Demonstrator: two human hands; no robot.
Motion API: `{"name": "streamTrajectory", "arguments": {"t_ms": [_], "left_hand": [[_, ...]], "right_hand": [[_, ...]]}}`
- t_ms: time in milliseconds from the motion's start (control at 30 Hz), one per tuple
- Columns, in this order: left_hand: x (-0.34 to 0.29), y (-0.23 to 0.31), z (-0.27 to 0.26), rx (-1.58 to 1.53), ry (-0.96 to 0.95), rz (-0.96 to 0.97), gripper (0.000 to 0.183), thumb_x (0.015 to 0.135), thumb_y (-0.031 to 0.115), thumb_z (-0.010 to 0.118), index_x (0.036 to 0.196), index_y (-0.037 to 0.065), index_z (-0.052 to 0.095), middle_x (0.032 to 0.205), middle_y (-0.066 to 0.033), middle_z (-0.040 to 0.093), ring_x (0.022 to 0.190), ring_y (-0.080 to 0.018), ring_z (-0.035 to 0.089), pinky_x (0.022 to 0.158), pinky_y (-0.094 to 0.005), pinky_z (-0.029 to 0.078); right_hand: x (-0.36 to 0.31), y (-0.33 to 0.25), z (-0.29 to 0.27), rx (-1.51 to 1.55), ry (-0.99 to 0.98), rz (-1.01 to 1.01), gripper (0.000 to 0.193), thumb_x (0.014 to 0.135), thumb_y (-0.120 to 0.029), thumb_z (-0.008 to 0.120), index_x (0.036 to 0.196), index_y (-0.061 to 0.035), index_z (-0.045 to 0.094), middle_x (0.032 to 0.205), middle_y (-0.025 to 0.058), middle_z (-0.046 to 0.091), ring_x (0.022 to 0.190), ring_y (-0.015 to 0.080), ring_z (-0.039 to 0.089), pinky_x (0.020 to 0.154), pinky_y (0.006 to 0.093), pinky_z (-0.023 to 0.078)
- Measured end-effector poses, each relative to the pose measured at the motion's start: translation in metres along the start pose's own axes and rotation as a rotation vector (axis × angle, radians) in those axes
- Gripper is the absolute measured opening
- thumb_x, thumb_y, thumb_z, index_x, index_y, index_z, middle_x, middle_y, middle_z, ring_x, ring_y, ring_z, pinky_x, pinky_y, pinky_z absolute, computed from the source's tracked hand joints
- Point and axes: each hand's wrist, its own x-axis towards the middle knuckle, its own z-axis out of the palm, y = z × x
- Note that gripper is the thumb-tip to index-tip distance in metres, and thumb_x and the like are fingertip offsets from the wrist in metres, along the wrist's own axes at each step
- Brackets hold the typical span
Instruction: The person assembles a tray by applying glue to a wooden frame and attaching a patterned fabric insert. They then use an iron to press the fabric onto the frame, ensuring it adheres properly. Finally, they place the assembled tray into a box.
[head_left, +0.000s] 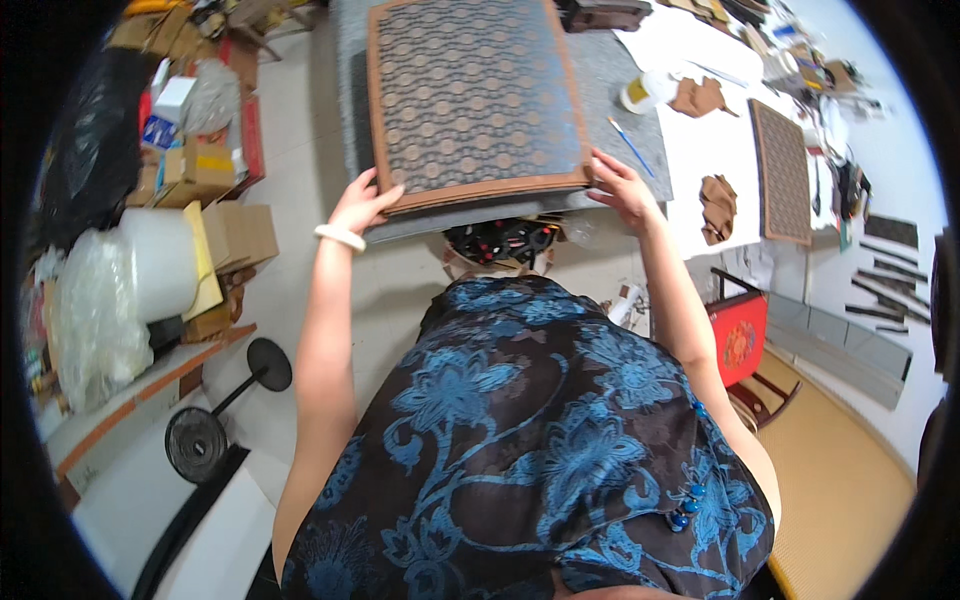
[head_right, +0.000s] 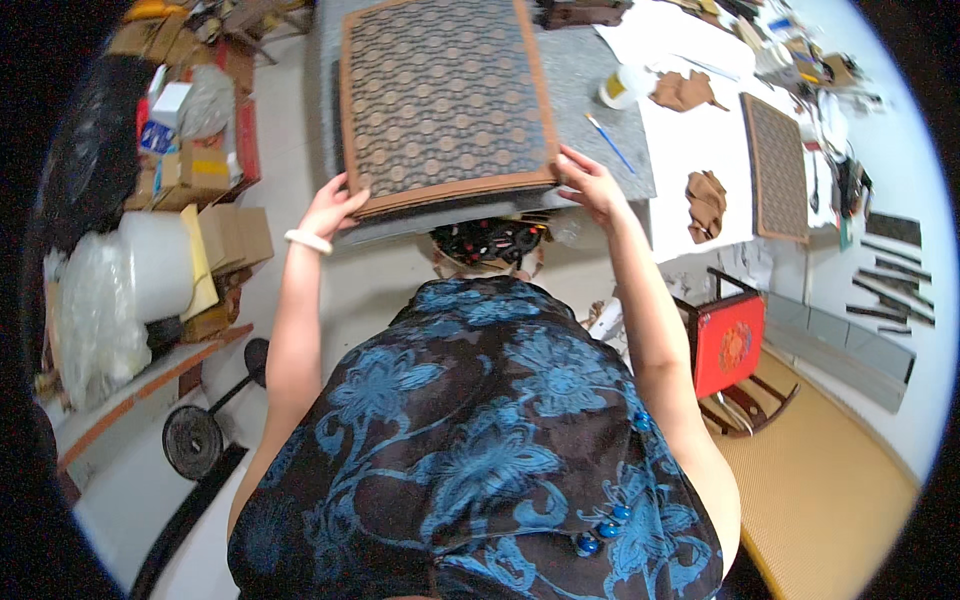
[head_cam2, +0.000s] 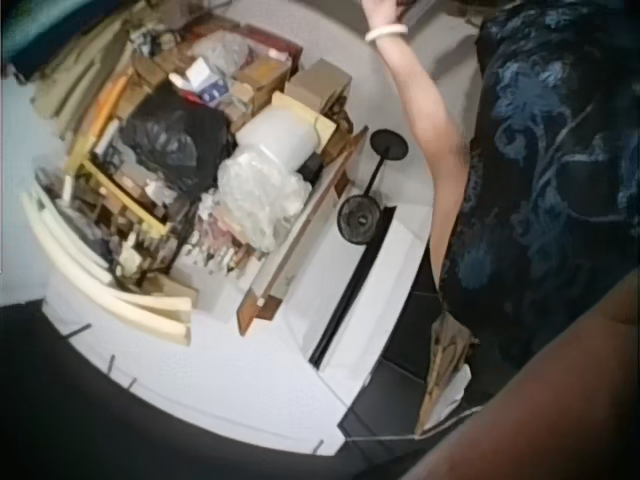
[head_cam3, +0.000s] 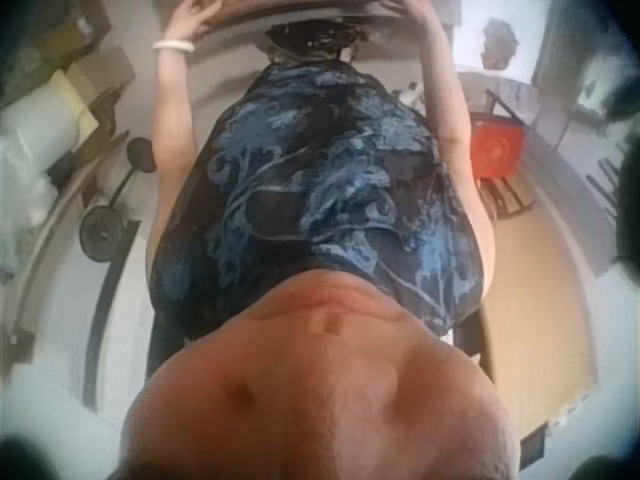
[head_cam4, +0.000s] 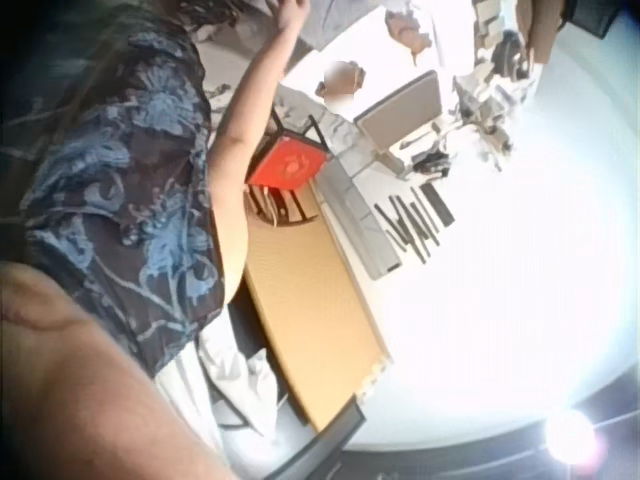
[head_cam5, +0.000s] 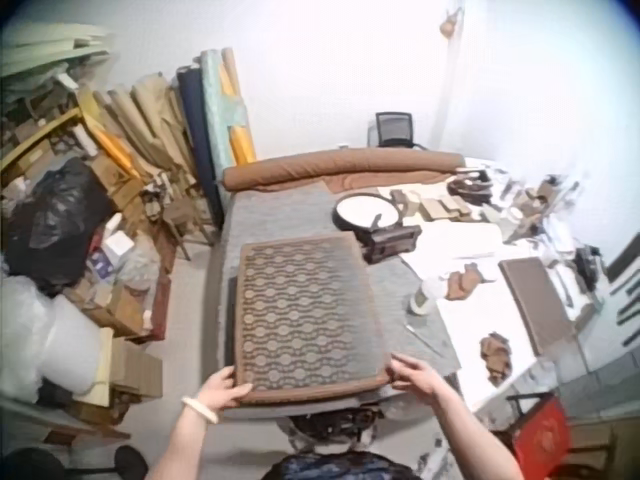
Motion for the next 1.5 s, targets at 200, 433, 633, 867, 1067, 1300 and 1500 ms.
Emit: {"name": "streamTrajectory", "arguments": {"t_ms": [200, 433, 633, 867, 1067, 1300, 1500], "left_hand": [[-0.016, -0.022, 0.01, -0.068, 0.057, 0.087, 0.081, 0.099, 0.02, 0.073, 0.164, 0.012, 0.026, 0.14, -0.0064, 0.065, 0.124, -0.0206, 0.063, 0.101, -0.0441, 0.052], [-0.014, -0.024, 0.018, -0.11, 0.116, 0.082, 0.078, 0.097, 0.02, 0.076, 0.162, 0.012, 0.034, 0.133, -0.0042, 0.069, 0.118, -0.0174, 0.065, 0.099, -0.0413, 0.052], [-0.018, -0.017, 0.022, -0.134, 0.153, 0.032, 0.078, 0.095, 0.016, 0.078, 0.161, 0.012, 0.035, 0.133, -0.0061, 0.07, 0.118, -0.0182, 0.066, 0.097, -0.0403, 0.053], [-0.014, -0.019, 0.029, -0.132, 0.249, 0.011, 0.079, 0.095, 0.015, 0.076, 0.16, 0.003, 0.032, 0.135, -0.0104, 0.068, 0.119, -0.0216, 0.066, 0.101, -0.0451, 0.053], [-0.011, -0.037, 0.017, -0.243, 0.15, 0.142, 0.07, 0.096, 0.008, 0.075, 0.157, 0.006, 0.04, 0.127, -0.007, 0.072, 0.102, -0.0099, 0.067, 0.078, -0.0219, 0.052], [-0.013, -0.034, 0.034, -0.273, 0.306, 0.119, 0.06, 0.093, -0.005, 0.072, 0.148, -0.004, 0.049, 0.128, -0.0138, 0.071, 0.113, -0.0183, 0.067, 0.097, -0.0307, 0.056], [0.012, -0.017, 0.004, -0.099, 0.193, 0.126, 0.071, 0.092, 0.012, 0.08, 0.151, -0.004, 0.043, 0.136, -0.0165, 0.065, 0.125, -0.022, 0.062, 0.107, -0.0341, 0.049]], "right_hand": [[0.004, 0.002, 0.0, -0.023, -0.03, -0.008, 0.063, 0.096, -0.026, 0.077, 0.154, -0.0204, 0.051, 0.133, 0.0014, 0.067, 0.119, 0.0138, 0.062, 0.104, 0.038, 0.05], [0.004, 0.007, 0.006, -0.048, 0.027, -0.016, 0.061, 0.094, -0.03, 0.08, 0.15, -0.0212, 0.057, 0.133, 0.0019, 0.069, 0.116, 0.0117, 0.062, 0.099, 0.0343, 0.05], [0.005, 0.01, 0.009, -0.055, 0.055, -0.046, 0.061, 0.093, -0.03, 0.08, 0.149, -0.0219, 0.058, 0.129, 0.0002, 0.07, 0.109, 0.0095, 0.063, 0.095, 0.0318, 0.051], [0.004, 0.018, 0.017, -0.059, 0.077, -0.116, 0.064, 0.094, -0.025, 0.08, 0.152, -0.0163, 0.054, 0.12, 0.0004, 0.073, 0.093, 0.004, 0.062, 0.076, 0.0232, 0.05], [0.006, 0.022, 0.012, -0.168, 0.08, -0.164, 0.077, 0.09, -0.028, 0.084, 0.156, -0.0128, 0.048, 0.131, 0.0078, 0.068, 0.113, 0.0138, 0.064, 0.093, 0.0304, 0.053], [-0.002, 0.013, 0.021, 0.046, 0.061, -0.08, 0.072, 0.089, -0.015, 0.084, 0.153, -0.0118, 0.052, 0.134, 0.0008, 0.068, 0.112, 0.0081, 0.063, 0.081, 0.0227, 0.05], [0.019, 0.001, 0.005, -0.219, 0.078, -0.294, 0.074, 0.088, -0.026, 0.085, 0.15, -0.0027, 0.053, 0.135, 0.0122, 0.068, 0.121, 0.0207, 0.065, 0.101, 0.0356, 0.052]]}}
